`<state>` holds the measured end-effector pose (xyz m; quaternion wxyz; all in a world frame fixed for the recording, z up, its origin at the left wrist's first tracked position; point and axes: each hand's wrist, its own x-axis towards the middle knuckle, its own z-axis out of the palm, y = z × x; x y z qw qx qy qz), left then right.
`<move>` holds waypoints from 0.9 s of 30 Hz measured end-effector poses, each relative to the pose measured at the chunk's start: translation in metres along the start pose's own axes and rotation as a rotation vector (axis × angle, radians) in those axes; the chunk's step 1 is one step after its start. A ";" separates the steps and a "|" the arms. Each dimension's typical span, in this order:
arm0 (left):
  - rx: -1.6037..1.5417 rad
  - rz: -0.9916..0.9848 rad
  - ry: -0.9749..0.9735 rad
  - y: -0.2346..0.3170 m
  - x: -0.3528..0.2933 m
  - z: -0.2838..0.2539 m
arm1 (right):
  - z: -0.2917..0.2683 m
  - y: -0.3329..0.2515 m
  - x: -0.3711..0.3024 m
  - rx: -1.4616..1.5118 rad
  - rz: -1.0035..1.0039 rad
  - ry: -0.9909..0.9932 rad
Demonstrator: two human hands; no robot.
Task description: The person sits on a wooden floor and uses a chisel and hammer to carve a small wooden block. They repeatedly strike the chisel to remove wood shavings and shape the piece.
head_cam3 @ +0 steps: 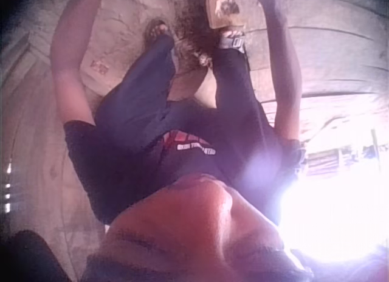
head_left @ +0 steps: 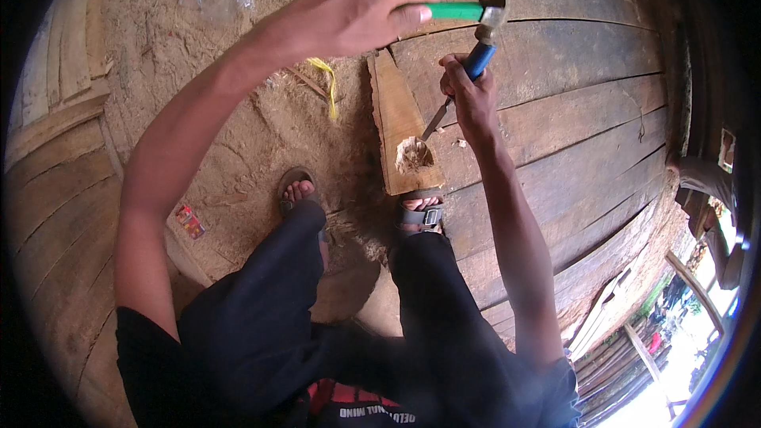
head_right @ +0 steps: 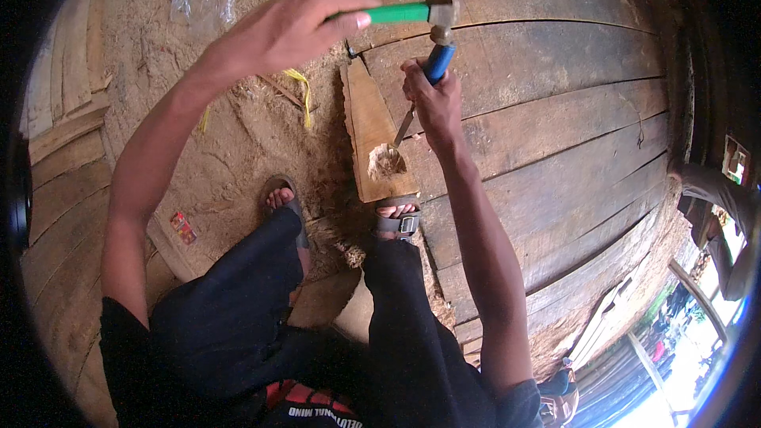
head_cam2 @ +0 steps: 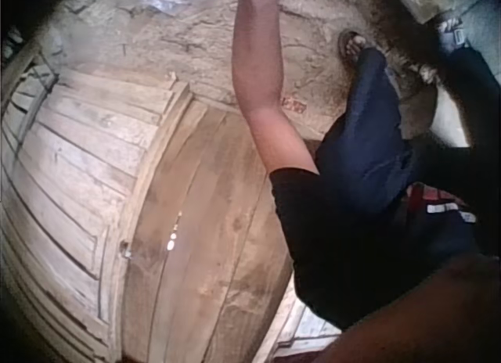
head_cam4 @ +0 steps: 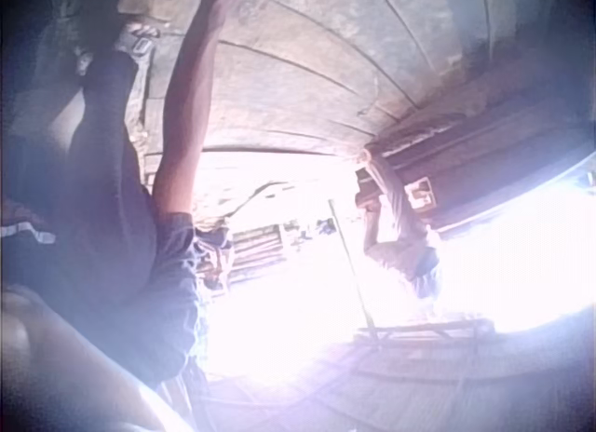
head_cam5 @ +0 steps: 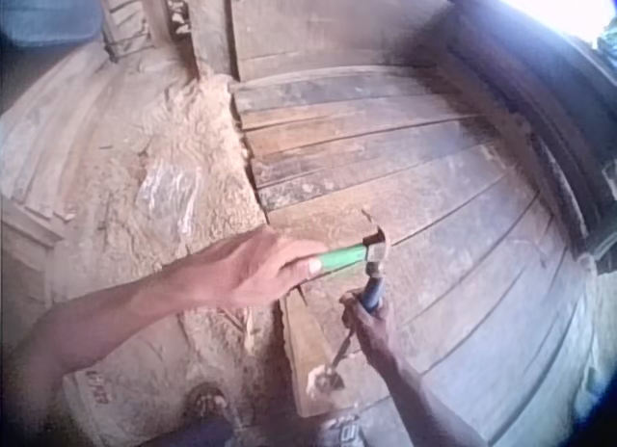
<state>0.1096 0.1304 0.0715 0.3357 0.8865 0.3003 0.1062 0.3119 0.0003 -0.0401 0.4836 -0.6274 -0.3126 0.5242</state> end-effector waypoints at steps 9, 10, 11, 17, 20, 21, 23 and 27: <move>0.079 -0.093 -0.111 -0.002 0.011 -0.008 | 0.001 0.000 0.000 0.036 -0.017 -0.022; 0.046 -0.008 -0.021 -0.010 0.016 -0.008 | 0.002 0.000 0.000 0.028 -0.022 -0.020; 0.013 0.076 0.068 -0.018 0.019 -0.007 | 0.003 -0.001 0.000 0.020 -0.027 -0.019; 0.035 -0.182 -0.124 0.004 0.011 -0.009 | 0.004 -0.003 -0.001 0.002 -0.017 -0.021; 0.024 -0.058 -0.044 0.014 0.012 -0.025 | 0.002 -0.002 -0.001 -0.034 -0.027 -0.034; -0.026 0.014 0.064 0.019 0.012 -0.030 | 0.002 -0.003 -0.001 -0.053 -0.038 -0.041; -0.154 -0.016 0.043 0.019 0.011 -0.027 | 0.004 -0.003 -0.004 -0.045 -0.026 -0.036; -0.096 -0.178 -0.204 0.027 0.013 -0.036 | 0.005 -0.002 -0.003 -0.014 -0.004 -0.050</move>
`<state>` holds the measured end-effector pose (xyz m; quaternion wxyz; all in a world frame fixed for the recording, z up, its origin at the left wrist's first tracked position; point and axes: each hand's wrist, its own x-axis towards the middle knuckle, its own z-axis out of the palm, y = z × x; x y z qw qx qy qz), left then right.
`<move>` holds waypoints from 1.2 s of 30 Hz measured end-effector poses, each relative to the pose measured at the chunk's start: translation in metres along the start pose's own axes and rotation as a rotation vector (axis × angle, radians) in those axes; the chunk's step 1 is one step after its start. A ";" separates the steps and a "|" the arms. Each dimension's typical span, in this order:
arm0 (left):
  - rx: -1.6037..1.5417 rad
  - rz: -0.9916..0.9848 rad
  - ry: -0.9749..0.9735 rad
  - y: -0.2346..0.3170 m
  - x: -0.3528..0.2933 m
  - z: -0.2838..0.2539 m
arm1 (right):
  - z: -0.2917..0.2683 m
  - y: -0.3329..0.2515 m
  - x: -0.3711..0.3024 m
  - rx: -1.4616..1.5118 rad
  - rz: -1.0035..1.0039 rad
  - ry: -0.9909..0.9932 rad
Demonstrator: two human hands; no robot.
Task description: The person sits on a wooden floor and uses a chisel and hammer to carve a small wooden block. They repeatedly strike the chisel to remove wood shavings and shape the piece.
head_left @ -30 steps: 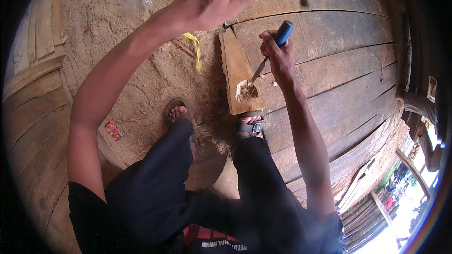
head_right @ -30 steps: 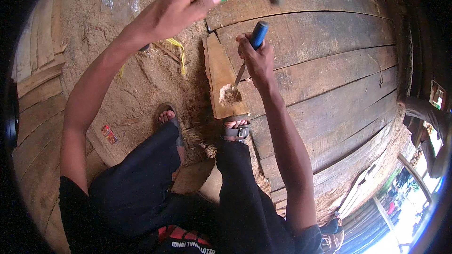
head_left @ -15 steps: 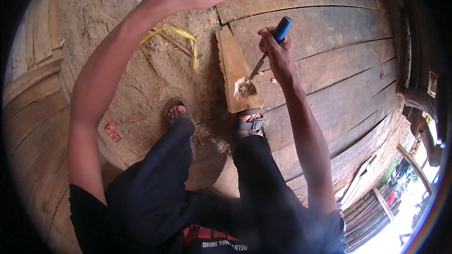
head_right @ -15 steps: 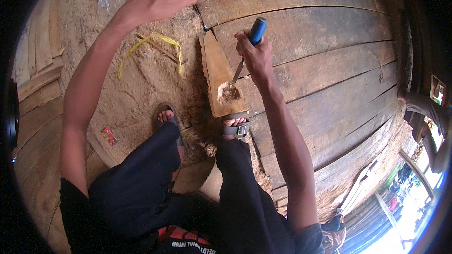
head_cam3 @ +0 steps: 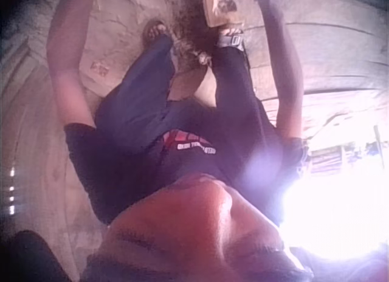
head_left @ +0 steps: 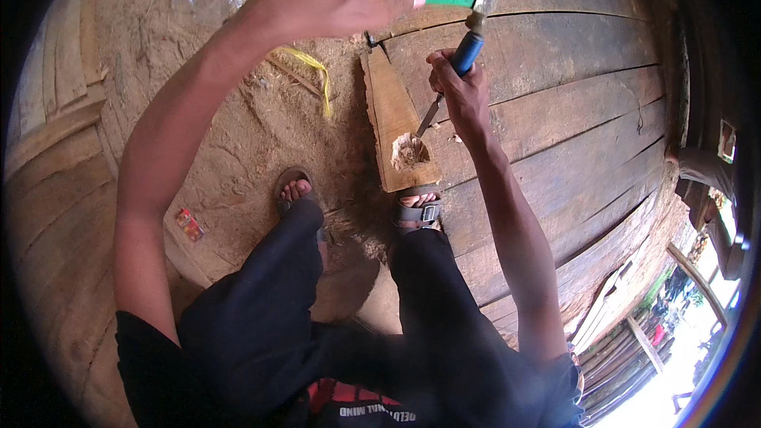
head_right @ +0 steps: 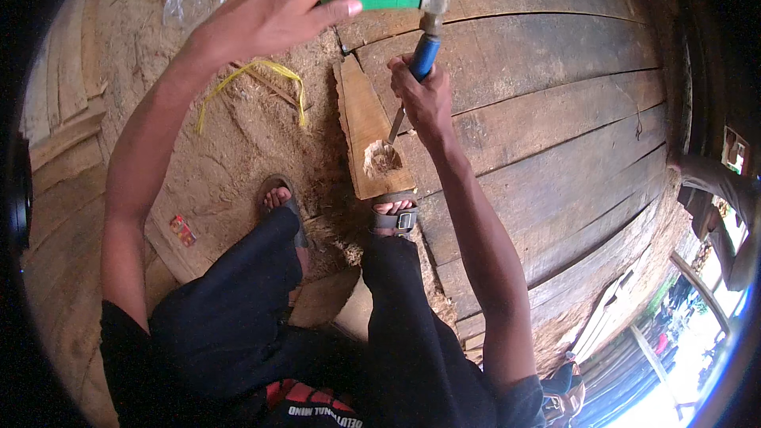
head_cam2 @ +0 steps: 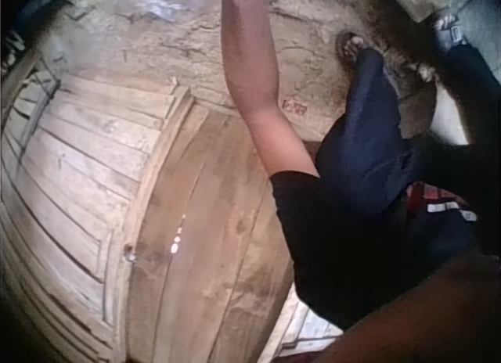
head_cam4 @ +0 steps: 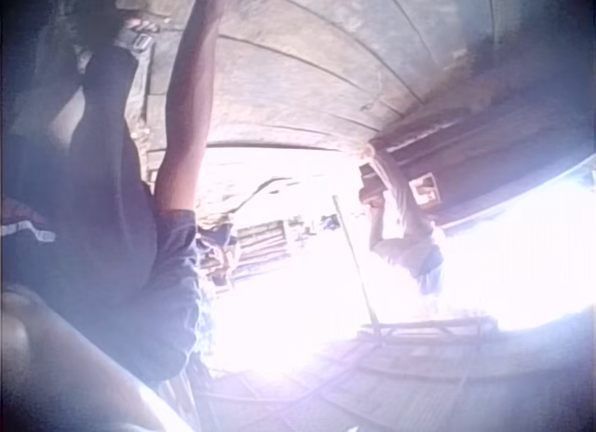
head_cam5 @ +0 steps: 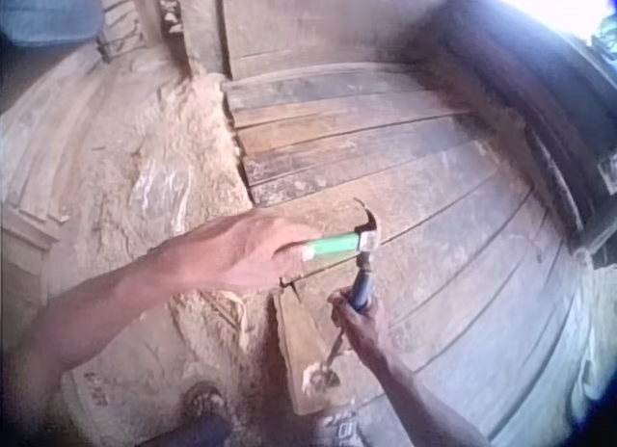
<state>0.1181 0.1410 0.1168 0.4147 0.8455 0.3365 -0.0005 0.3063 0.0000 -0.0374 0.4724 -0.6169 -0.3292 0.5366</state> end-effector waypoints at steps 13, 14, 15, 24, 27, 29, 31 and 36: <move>-0.010 0.148 0.360 -0.041 0.000 0.026 | 0.004 0.001 0.001 -0.081 0.012 -0.007; -0.060 0.224 0.456 -0.050 0.001 0.031 | 0.006 0.001 0.000 -0.085 0.015 -0.016; 0.036 0.188 0.362 -0.045 -0.001 0.029 | 0.006 0.000 0.002 -0.092 0.014 -0.019; 0.013 -0.016 0.153 -0.025 -0.018 0.014 | 0.007 0.002 0.003 -0.073 0.028 -0.008; 0.153 0.221 0.285 -0.051 -0.016 0.034 | 0.004 0.001 0.000 -0.075 0.022 0.003; 0.021 0.037 0.157 -0.034 -0.019 0.023 | 0.003 0.005 0.000 -0.032 0.014 -0.004; -0.029 0.160 0.297 -0.032 -0.022 0.026 | 0.004 0.004 0.000 -0.024 -0.002 -0.022; 0.096 0.254 0.253 -0.046 -0.025 0.030 | 0.003 0.018 -0.011 0.001 0.083 -0.082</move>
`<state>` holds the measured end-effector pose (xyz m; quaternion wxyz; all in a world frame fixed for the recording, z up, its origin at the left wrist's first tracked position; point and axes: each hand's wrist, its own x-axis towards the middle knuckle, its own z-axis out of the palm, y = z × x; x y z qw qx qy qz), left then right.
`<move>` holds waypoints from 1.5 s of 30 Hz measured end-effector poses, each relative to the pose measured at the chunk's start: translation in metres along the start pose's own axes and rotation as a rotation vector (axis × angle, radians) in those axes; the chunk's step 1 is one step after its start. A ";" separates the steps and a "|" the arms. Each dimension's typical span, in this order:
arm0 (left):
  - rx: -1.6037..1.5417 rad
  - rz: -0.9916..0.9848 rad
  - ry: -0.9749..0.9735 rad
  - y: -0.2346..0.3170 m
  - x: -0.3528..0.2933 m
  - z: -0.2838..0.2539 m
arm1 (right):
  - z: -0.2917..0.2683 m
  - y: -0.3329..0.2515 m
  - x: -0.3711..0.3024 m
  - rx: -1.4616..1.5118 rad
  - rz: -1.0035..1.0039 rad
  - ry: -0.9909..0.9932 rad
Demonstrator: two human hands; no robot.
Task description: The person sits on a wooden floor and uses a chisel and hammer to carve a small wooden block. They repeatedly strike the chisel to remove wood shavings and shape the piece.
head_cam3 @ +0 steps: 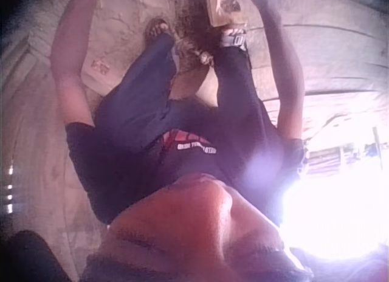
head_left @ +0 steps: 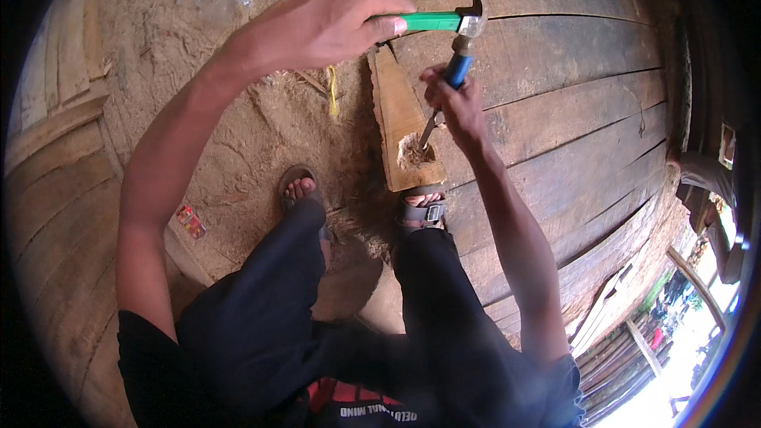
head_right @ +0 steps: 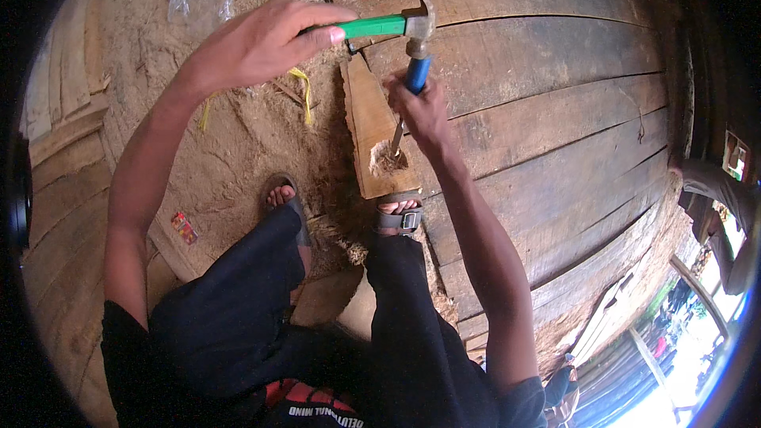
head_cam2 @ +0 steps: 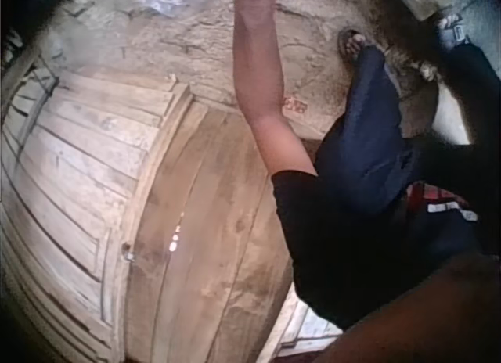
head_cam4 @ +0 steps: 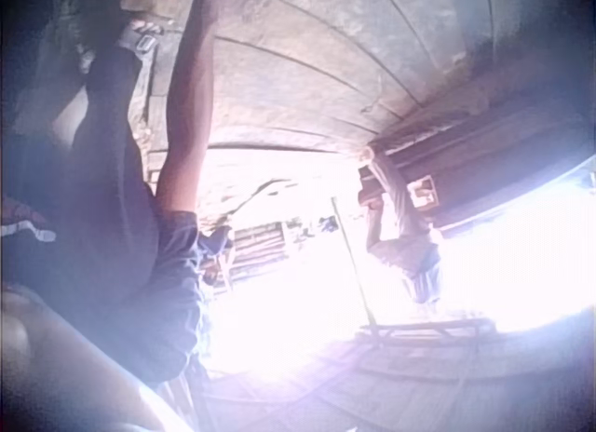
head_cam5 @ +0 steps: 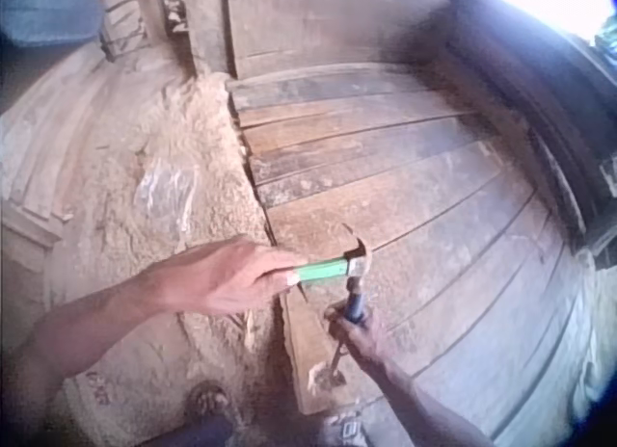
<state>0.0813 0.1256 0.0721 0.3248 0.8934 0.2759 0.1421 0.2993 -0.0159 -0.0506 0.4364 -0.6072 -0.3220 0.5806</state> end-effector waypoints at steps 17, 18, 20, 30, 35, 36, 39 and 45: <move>-0.247 -0.309 0.020 0.017 -0.005 -0.012 | 0.010 -0.028 -0.009 0.022 -0.119 0.032; -0.247 -0.314 0.018 0.018 -0.005 -0.012 | 0.010 -0.028 -0.009 0.013 -0.120 0.029; -0.242 -0.304 0.014 0.017 -0.006 -0.013 | 0.010 -0.030 -0.010 -0.003 -0.121 0.022; -0.222 -0.323 -0.001 0.014 -0.010 -0.017 | 0.016 -0.034 -0.013 0.011 -0.105 -0.021; -0.193 -0.268 -0.002 0.009 -0.010 -0.014 | 0.017 -0.035 -0.013 0.020 -0.109 -0.009; -0.206 -0.270 0.022 0.009 -0.011 -0.012 | 0.017 -0.035 -0.013 0.022 -0.105 -0.014; -0.218 -0.301 0.030 0.017 -0.013 -0.013 | 0.017 -0.036 -0.013 0.028 -0.098 -0.030; -0.225 -0.252 0.026 0.015 -0.011 -0.015 | 0.018 -0.038 -0.014 0.019 -0.093 -0.023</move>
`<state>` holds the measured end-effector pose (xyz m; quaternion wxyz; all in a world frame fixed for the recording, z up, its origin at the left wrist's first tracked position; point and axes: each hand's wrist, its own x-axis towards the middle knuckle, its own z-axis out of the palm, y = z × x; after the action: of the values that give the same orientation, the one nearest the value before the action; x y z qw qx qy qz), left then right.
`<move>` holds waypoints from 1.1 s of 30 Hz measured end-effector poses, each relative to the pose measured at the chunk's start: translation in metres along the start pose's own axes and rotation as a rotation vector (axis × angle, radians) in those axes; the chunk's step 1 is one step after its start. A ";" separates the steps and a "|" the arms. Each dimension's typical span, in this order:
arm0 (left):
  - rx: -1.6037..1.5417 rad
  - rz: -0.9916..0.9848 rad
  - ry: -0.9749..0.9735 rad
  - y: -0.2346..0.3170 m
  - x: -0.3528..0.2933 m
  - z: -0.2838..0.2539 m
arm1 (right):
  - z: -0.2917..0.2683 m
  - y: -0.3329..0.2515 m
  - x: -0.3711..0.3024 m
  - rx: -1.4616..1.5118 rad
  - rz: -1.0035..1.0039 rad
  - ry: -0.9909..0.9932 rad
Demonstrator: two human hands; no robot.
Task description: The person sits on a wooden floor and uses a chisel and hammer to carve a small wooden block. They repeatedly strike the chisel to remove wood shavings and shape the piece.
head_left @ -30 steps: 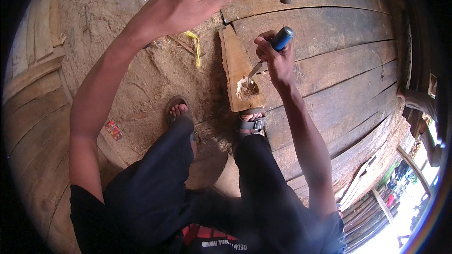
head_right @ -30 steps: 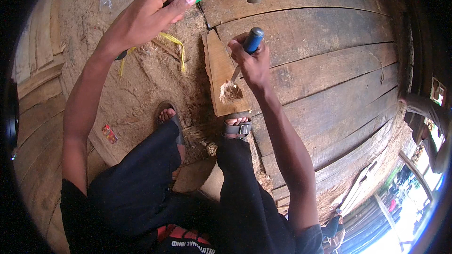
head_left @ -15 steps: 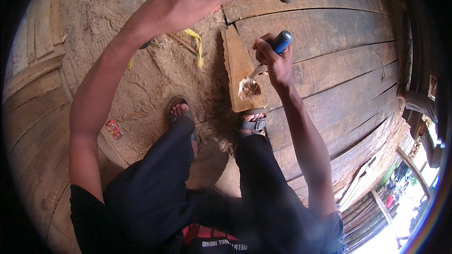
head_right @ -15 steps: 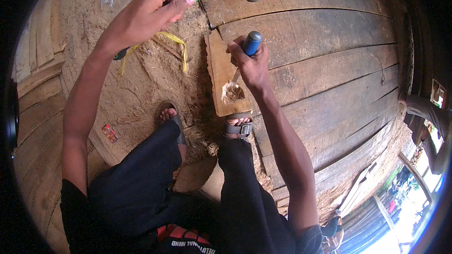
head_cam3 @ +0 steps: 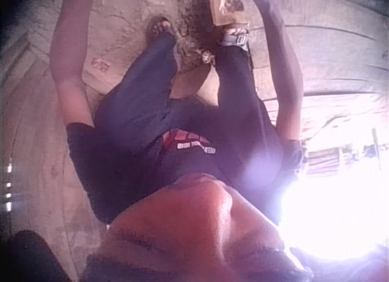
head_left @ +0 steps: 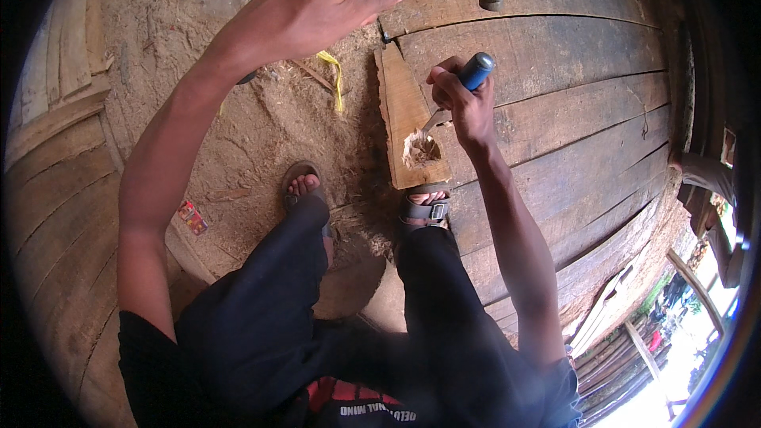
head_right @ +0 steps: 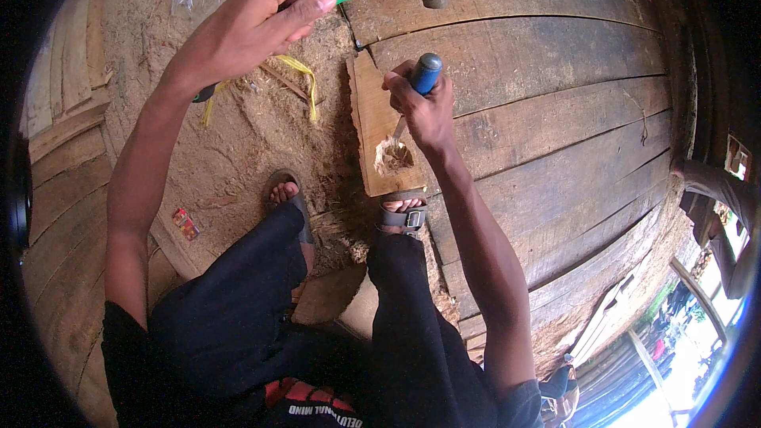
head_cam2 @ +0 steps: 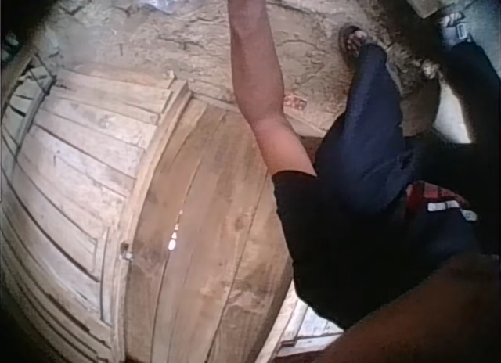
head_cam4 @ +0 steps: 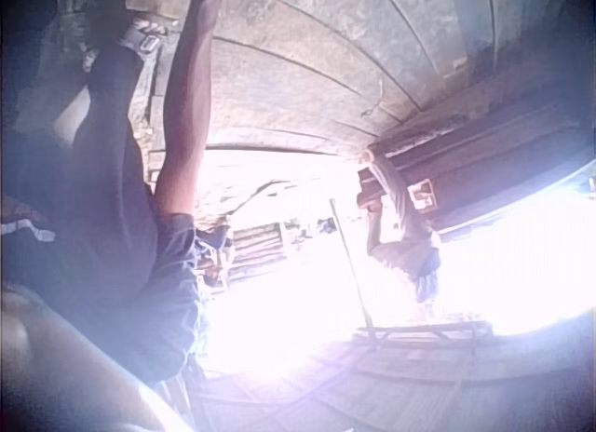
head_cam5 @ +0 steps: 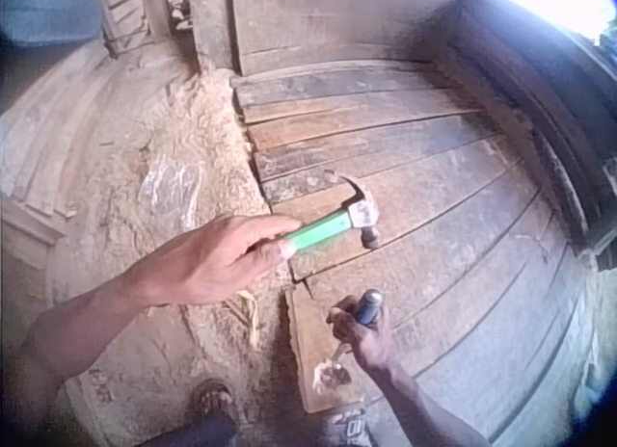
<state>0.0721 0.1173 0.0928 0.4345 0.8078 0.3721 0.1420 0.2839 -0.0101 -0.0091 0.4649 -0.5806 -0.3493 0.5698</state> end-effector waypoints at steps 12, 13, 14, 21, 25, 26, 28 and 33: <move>-0.062 -0.074 -0.081 0.006 -0.001 -0.004 | -0.001 -0.001 0.002 -0.026 -0.005 0.021; -0.068 -0.083 -0.103 0.007 -0.001 -0.005 | -0.003 0.000 0.002 -0.021 -0.003 0.020; -0.065 -0.069 -0.089 0.006 0.000 -0.003 | -0.004 0.001 0.003 -0.016 -0.001 0.018; -0.031 -0.005 -0.024 0.000 -0.002 0.003 | -0.003 0.005 0.006 -0.049 -0.020 0.053; -0.007 -0.087 -0.069 0.008 -0.002 -0.004 | -0.002 0.005 0.007 -0.059 -0.028 0.064; 0.007 -0.050 -0.046 0.007 -0.002 -0.004 | -0.002 0.006 0.009 -0.058 -0.031 0.062; 0.038 0.026 0.000 0.008 -0.001 -0.006 | 0.003 0.006 0.012 -0.029 -0.020 0.057; 0.106 0.004 0.076 0.008 -0.005 -0.014 | 0.007 0.009 0.023 -0.120 0.059 0.041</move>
<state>0.0643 0.1192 0.1076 0.3765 0.8243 0.3939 0.1536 0.2783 0.0098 -0.0245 0.4194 -0.6291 -0.3557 0.5494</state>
